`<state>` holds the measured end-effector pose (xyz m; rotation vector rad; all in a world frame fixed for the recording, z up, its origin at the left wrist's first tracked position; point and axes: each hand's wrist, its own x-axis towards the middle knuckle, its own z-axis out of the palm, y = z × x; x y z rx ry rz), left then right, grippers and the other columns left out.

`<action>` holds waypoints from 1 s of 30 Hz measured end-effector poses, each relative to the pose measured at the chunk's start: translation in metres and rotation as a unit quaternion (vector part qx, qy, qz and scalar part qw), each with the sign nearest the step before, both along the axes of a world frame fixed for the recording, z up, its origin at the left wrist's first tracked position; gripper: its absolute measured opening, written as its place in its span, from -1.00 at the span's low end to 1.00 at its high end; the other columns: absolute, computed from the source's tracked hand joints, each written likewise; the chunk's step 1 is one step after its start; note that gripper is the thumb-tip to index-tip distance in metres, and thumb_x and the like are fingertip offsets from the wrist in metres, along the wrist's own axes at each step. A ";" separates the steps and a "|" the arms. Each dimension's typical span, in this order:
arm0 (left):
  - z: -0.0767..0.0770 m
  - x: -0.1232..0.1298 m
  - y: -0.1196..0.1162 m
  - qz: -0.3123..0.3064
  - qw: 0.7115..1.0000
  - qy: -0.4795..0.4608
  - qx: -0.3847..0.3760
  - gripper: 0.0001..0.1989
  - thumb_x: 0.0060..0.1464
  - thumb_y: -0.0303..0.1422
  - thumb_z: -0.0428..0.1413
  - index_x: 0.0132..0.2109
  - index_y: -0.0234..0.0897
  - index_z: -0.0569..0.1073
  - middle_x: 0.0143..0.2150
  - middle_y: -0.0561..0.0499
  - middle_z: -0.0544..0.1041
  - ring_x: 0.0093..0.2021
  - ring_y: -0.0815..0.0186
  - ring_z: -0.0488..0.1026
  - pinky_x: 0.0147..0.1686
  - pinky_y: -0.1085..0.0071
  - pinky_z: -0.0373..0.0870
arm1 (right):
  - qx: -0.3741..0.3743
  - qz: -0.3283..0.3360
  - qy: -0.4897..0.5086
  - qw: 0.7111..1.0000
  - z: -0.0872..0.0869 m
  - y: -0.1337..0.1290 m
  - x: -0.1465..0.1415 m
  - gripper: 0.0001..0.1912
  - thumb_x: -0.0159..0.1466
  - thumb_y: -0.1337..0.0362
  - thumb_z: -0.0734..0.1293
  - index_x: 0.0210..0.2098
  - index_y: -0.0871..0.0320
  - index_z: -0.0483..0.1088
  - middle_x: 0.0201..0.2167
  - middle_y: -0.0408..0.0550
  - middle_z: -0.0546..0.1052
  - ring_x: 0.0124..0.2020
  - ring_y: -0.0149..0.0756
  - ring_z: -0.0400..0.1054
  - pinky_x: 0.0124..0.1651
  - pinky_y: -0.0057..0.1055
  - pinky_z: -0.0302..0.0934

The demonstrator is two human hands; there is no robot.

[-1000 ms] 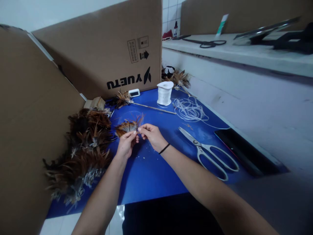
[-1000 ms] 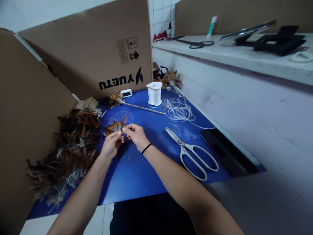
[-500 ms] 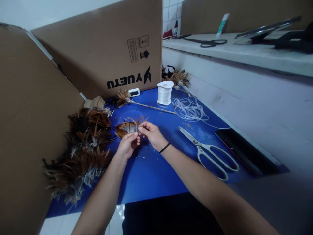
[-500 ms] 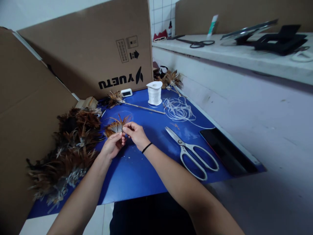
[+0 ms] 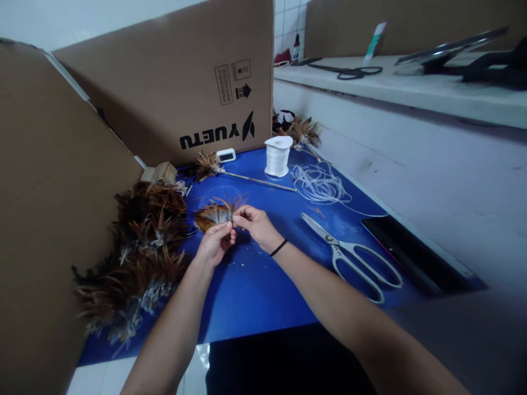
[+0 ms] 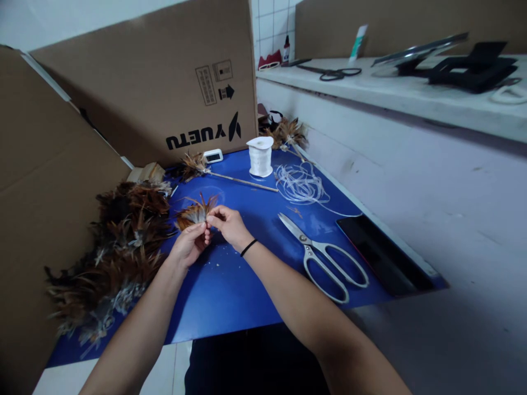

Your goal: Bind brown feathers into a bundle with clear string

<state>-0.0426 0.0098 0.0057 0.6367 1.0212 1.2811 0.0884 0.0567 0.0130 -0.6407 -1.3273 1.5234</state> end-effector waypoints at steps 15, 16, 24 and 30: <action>0.002 0.001 0.000 0.021 0.999 0.040 0.003 -0.75 -0.27 -0.33 0.33 -0.44 -0.41 0.51 -0.61 0.05 0.42 -0.62 0.51 0.32 -0.60 0.58 0.26 | -0.011 0.009 -0.014 1.000 0.001 0.001 0.003 -0.87 -0.03 0.27 0.40 -0.52 0.18 0.39 -0.56 -0.21 0.40 -0.50 -0.47 0.25 -0.32 -0.44 0.17; 0.002 0.001 0.000 0.023 0.999 0.044 0.004 -0.75 -0.28 -0.33 0.33 -0.44 -0.41 0.51 -0.61 0.04 0.42 -0.62 0.51 0.31 -0.60 0.57 0.26 | -0.013 0.008 -0.015 1.000 0.001 0.001 0.003 -0.86 -0.03 0.26 0.41 -0.52 0.18 0.39 -0.56 -0.21 0.41 -0.50 -0.47 0.25 -0.32 -0.44 0.17; 0.000 0.001 0.001 0.042 0.996 0.076 0.028 -0.75 -0.30 -0.31 0.33 -0.45 -0.40 0.52 -0.62 0.04 0.43 -0.62 0.50 0.32 -0.59 0.55 0.26 | -0.042 -0.012 -0.013 0.999 -0.002 0.001 0.000 -0.78 -0.08 0.23 0.43 -0.51 0.21 0.36 -0.55 -0.20 0.42 -0.50 -0.47 0.26 -0.34 -0.45 0.17; 0.001 0.001 0.001 0.048 0.993 0.098 0.043 -0.72 -0.31 -0.28 0.34 -0.44 -0.40 0.53 -0.61 0.03 0.43 -0.61 0.49 0.32 -0.57 0.54 0.27 | -0.054 0.002 -0.019 0.998 -0.001 0.000 0.000 -0.74 -0.09 0.17 0.44 -0.49 0.21 0.39 -0.55 -0.21 0.42 -0.51 -0.48 0.25 -0.35 -0.45 0.15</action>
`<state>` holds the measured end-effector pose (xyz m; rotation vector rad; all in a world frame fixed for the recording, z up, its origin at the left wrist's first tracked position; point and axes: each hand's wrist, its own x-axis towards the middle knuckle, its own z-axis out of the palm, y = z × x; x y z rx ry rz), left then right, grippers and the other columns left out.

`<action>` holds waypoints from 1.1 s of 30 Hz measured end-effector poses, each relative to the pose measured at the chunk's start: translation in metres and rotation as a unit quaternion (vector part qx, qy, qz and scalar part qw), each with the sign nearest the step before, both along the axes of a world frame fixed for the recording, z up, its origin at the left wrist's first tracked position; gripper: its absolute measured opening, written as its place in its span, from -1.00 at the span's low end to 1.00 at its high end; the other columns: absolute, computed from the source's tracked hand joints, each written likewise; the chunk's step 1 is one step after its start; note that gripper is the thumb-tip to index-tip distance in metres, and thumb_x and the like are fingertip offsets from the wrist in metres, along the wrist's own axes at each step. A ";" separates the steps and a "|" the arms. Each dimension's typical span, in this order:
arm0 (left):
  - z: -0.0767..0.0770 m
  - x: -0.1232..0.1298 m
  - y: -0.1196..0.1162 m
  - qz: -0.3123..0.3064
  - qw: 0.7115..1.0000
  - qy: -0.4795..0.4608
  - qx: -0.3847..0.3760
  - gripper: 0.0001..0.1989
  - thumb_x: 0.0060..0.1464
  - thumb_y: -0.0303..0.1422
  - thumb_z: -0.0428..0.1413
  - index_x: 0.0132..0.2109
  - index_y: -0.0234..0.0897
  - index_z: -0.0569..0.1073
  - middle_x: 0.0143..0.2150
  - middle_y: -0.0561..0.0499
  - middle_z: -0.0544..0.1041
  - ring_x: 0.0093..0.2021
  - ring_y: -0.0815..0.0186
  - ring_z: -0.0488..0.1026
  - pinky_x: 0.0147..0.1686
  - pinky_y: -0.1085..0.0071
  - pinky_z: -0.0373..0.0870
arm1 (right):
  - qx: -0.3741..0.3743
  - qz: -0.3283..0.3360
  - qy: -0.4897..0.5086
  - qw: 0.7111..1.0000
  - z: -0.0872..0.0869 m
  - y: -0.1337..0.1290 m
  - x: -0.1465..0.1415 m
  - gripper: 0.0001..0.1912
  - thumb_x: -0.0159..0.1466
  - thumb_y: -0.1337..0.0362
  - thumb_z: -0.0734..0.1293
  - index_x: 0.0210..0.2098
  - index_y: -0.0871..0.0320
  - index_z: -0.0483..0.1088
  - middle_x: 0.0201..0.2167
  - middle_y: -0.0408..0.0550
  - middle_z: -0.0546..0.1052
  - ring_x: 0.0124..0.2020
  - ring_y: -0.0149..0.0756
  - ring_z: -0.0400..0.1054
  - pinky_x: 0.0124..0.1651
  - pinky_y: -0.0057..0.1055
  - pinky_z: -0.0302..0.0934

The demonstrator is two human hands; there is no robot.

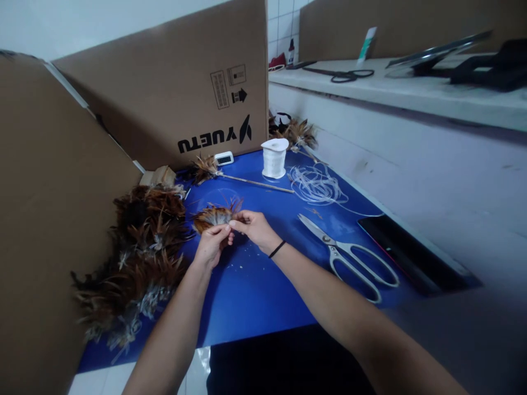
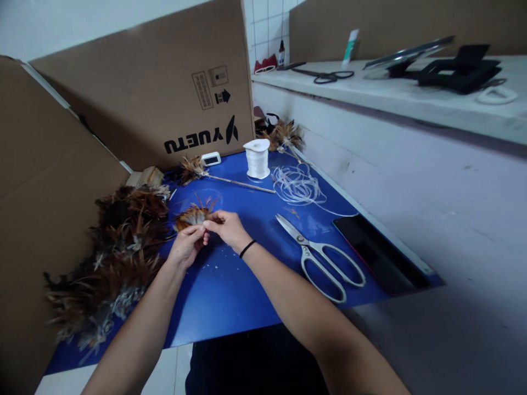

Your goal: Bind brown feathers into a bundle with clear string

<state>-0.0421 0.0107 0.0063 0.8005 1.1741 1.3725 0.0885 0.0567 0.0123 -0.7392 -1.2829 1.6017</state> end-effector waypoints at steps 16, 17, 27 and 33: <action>0.012 -0.026 0.004 0.120 0.988 -0.042 0.088 -0.75 -0.33 -0.33 0.35 -0.46 -0.35 0.49 -0.58 0.07 0.40 -0.54 0.49 0.35 -0.56 0.59 0.27 | 0.168 -0.038 -0.220 0.960 -0.013 0.007 0.005 -0.93 0.07 0.34 0.33 -0.45 0.16 0.47 -0.47 -0.12 0.48 -0.46 -0.40 0.29 -0.31 -0.40 0.14; 0.013 -0.028 0.005 0.128 0.987 -0.048 0.089 -0.75 -0.32 -0.34 0.34 -0.45 -0.35 0.49 -0.58 0.07 0.40 -0.53 0.50 0.35 -0.55 0.59 0.27 | 0.198 -0.038 -0.267 0.942 -0.014 0.006 0.005 -0.91 0.07 0.38 0.32 -0.44 0.15 0.48 -0.46 -0.11 0.48 -0.45 -0.39 0.29 -0.31 -0.40 0.14; 0.005 -0.037 0.011 0.197 0.974 -0.086 0.074 -0.78 -0.21 -0.35 0.30 -0.39 -0.39 0.49 -0.56 0.07 0.43 -0.56 0.53 0.37 -0.49 0.60 0.33 | 0.333 -0.067 -0.398 0.852 -0.020 -0.002 -0.015 -0.89 0.15 0.33 0.31 -0.32 0.13 0.47 -0.38 -0.08 0.46 -0.34 -0.36 0.32 -0.22 -0.43 0.11; 0.004 -0.039 0.012 0.222 0.967 -0.099 0.083 -0.79 -0.20 -0.37 0.29 -0.38 -0.40 0.50 -0.57 0.06 0.44 -0.57 0.53 0.37 -0.52 0.61 0.34 | 0.352 -0.092 -0.447 0.817 -0.023 0.000 -0.028 -0.87 0.21 0.23 0.28 -0.31 0.10 0.45 -0.32 -0.10 0.49 -0.24 -0.33 0.33 -0.18 -0.40 0.04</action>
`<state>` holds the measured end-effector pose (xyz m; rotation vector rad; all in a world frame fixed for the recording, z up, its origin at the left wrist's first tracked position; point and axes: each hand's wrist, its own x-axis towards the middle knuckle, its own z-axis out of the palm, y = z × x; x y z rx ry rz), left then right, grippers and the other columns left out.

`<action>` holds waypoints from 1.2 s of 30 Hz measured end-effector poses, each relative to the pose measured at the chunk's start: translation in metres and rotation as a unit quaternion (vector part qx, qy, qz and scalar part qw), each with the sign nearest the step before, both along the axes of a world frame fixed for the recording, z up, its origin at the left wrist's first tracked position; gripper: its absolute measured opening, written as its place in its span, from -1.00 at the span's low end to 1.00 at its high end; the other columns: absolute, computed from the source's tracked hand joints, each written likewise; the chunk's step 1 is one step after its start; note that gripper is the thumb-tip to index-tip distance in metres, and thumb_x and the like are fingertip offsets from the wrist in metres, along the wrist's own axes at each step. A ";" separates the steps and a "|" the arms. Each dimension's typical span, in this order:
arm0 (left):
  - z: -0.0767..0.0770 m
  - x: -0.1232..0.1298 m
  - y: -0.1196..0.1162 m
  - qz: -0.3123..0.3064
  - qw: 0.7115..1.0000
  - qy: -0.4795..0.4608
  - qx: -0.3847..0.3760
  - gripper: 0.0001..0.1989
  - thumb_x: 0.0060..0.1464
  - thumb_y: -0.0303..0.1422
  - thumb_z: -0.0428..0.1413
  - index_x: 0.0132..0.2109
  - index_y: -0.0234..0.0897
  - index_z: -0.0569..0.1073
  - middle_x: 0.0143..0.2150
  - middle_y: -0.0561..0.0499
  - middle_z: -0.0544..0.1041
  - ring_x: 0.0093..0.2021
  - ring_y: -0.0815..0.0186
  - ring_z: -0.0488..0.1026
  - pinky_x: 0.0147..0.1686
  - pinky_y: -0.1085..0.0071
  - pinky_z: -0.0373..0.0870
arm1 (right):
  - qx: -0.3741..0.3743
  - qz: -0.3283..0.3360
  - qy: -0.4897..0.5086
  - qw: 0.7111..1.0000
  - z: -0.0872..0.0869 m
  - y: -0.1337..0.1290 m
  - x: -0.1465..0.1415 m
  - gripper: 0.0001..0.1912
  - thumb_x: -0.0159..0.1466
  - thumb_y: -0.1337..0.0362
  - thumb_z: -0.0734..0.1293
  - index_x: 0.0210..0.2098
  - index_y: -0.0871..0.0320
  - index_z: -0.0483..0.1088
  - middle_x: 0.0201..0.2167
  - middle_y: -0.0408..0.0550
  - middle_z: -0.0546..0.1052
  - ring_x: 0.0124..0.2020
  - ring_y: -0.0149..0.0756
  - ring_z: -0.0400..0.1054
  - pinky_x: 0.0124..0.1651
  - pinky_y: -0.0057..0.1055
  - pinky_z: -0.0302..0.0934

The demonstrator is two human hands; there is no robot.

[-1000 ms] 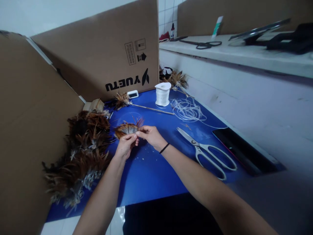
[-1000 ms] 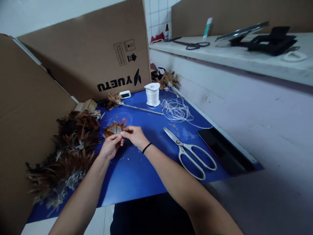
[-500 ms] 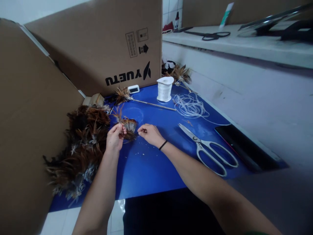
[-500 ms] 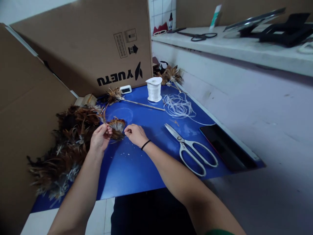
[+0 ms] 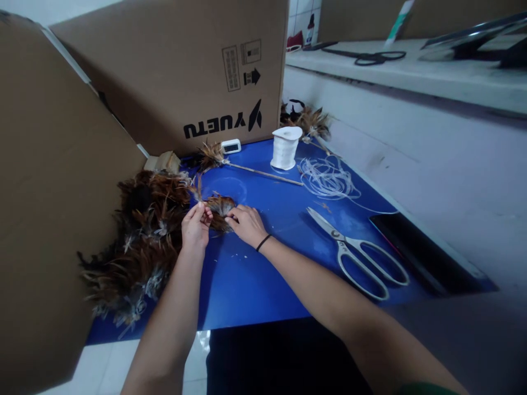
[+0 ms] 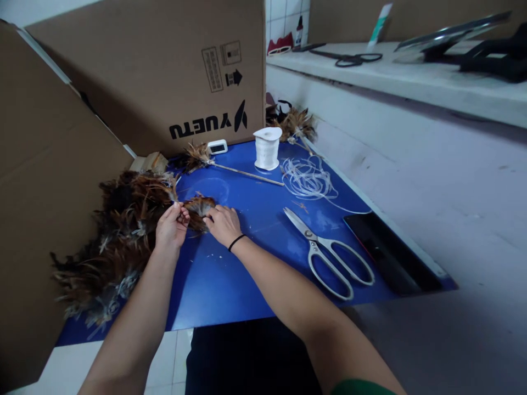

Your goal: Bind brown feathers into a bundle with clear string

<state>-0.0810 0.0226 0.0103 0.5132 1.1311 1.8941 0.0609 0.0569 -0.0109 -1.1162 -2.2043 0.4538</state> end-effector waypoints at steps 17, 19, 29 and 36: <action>-0.009 0.001 0.002 -0.005 0.999 0.004 -0.032 -0.84 -0.15 -0.39 0.27 -0.40 -0.38 0.49 -0.53 0.05 0.47 -0.50 0.47 0.43 -0.25 0.38 0.45 | -0.021 0.002 0.013 1.000 0.003 0.001 -0.002 -0.91 0.20 0.30 0.25 -0.37 0.15 0.39 -0.34 -0.11 0.50 -0.29 -0.36 0.33 -0.22 -0.42 0.01; -0.009 0.002 0.002 -0.010 0.999 0.004 -0.034 -0.84 -0.16 -0.39 0.27 -0.40 -0.38 0.49 -0.53 0.06 0.47 -0.50 0.47 0.43 -0.25 0.38 0.45 | -0.016 0.005 0.005 1.000 0.002 0.002 -0.002 -0.90 0.20 0.26 0.27 -0.36 0.14 0.39 -0.34 -0.11 0.49 -0.29 -0.34 0.32 -0.21 -0.41 0.00; -0.013 0.003 0.004 -0.019 0.998 0.021 -0.053 -0.82 -0.19 -0.38 0.28 -0.38 -0.37 0.51 -0.53 0.04 0.48 -0.49 0.46 0.44 -0.26 0.40 0.44 | -0.018 0.006 -0.004 1.000 0.001 0.002 -0.004 -0.90 0.20 0.26 0.27 -0.39 0.12 0.40 -0.37 -0.14 0.49 -0.31 -0.36 0.32 -0.23 -0.40 -0.03; -0.010 0.004 0.002 -0.023 0.998 0.034 -0.051 -0.81 -0.20 -0.35 0.29 -0.39 -0.36 0.50 -0.54 0.06 0.47 -0.50 0.47 0.43 -0.26 0.39 0.45 | -0.013 0.004 -0.005 1.000 -0.002 0.004 -0.005 -0.89 0.19 0.29 0.26 -0.41 0.12 0.43 -0.38 -0.13 0.50 -0.30 -0.34 0.33 -0.22 -0.39 -0.01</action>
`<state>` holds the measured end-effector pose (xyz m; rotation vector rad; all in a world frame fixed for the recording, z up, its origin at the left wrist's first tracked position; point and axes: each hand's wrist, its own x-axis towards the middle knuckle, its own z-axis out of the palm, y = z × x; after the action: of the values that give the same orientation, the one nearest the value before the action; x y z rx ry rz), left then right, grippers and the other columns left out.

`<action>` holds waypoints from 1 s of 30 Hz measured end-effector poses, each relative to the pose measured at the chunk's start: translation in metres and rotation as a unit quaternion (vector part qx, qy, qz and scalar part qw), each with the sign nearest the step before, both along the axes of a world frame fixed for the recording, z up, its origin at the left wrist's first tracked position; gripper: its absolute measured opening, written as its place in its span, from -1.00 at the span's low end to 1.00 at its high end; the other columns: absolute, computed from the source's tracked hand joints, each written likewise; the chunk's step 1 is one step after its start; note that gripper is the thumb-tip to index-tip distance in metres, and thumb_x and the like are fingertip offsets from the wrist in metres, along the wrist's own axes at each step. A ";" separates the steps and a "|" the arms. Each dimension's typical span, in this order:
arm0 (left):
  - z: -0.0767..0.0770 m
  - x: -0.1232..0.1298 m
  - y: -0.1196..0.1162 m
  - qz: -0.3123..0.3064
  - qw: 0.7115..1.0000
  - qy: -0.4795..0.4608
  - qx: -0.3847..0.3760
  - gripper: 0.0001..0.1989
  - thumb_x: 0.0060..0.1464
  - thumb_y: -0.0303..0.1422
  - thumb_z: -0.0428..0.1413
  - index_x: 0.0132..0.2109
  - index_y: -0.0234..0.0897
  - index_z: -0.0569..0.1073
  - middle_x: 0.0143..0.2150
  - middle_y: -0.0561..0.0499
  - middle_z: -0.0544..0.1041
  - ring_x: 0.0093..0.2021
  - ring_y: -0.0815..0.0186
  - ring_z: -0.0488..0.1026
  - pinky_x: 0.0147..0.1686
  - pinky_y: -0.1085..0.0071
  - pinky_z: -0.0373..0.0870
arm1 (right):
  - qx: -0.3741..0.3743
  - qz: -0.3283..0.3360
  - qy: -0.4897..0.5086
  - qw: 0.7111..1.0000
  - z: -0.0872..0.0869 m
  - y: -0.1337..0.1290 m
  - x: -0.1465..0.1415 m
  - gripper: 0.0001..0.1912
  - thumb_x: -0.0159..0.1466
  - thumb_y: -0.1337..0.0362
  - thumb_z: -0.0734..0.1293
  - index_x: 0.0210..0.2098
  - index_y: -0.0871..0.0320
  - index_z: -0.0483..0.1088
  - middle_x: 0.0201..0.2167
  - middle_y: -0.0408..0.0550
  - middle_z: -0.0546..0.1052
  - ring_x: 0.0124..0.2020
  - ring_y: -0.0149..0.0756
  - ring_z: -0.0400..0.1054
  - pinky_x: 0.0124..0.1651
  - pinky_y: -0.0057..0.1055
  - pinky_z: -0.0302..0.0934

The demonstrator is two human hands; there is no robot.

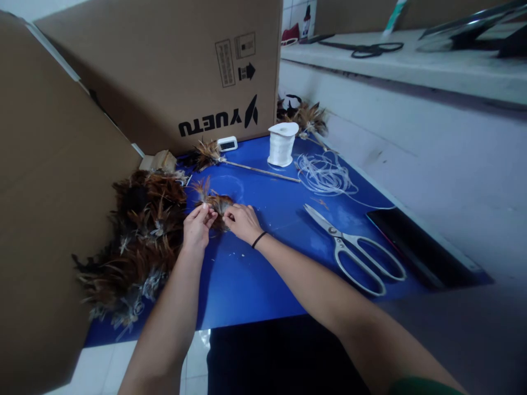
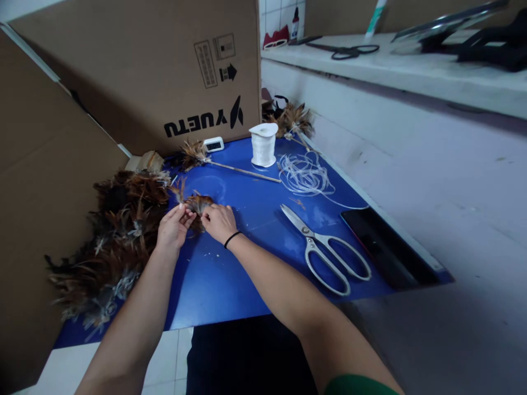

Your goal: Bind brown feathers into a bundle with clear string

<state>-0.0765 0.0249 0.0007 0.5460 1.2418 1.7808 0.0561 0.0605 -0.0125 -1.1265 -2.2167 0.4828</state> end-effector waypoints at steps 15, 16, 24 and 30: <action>-0.002 0.007 -0.002 -0.071 0.997 -0.025 0.016 -0.78 -0.19 -0.33 0.30 -0.38 -0.35 0.49 -0.53 0.08 0.46 -0.47 0.46 0.44 -0.16 0.30 0.44 | -0.132 -0.013 0.153 0.979 0.007 0.004 0.005 -0.88 0.06 0.35 0.25 -0.43 0.12 0.42 -0.49 -0.18 0.50 -0.46 -0.40 0.32 -0.32 -0.48 0.16; -0.002 0.007 -0.001 -0.073 0.997 -0.025 0.019 -0.78 -0.19 -0.33 0.30 -0.38 -0.35 0.49 -0.53 0.08 0.46 -0.47 0.46 0.44 -0.14 0.28 0.43 | -0.122 -0.008 0.153 0.981 0.006 0.004 0.006 -0.87 0.06 0.37 0.24 -0.41 0.12 0.42 -0.49 -0.18 0.50 -0.46 -0.41 0.33 -0.32 -0.49 0.17; -0.001 0.008 -0.002 -0.079 0.996 -0.030 0.035 -0.80 -0.18 -0.33 0.29 -0.40 -0.36 0.49 -0.53 0.08 0.46 -0.47 0.47 0.43 -0.09 0.24 0.42 | -0.113 0.004 0.211 0.971 0.001 0.008 0.009 -0.80 0.08 0.42 0.26 -0.33 0.15 0.49 -0.45 -0.13 0.55 -0.42 -0.41 0.40 -0.26 -0.50 0.23; -0.001 0.011 -0.002 -0.096 0.995 -0.027 0.031 -0.78 -0.19 -0.32 0.30 -0.39 -0.35 0.49 -0.53 0.07 0.47 -0.47 0.47 0.43 -0.04 0.18 0.39 | -0.193 -0.019 0.271 0.943 -0.001 0.015 0.013 -0.86 0.03 0.34 0.36 -0.37 0.15 0.49 -0.48 -0.16 0.53 -0.43 -0.42 0.39 -0.29 -0.47 0.26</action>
<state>-0.0659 0.0225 -0.0005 0.6263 1.0627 1.6651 0.0692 0.0751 -0.0136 -1.0583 -1.6545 1.1032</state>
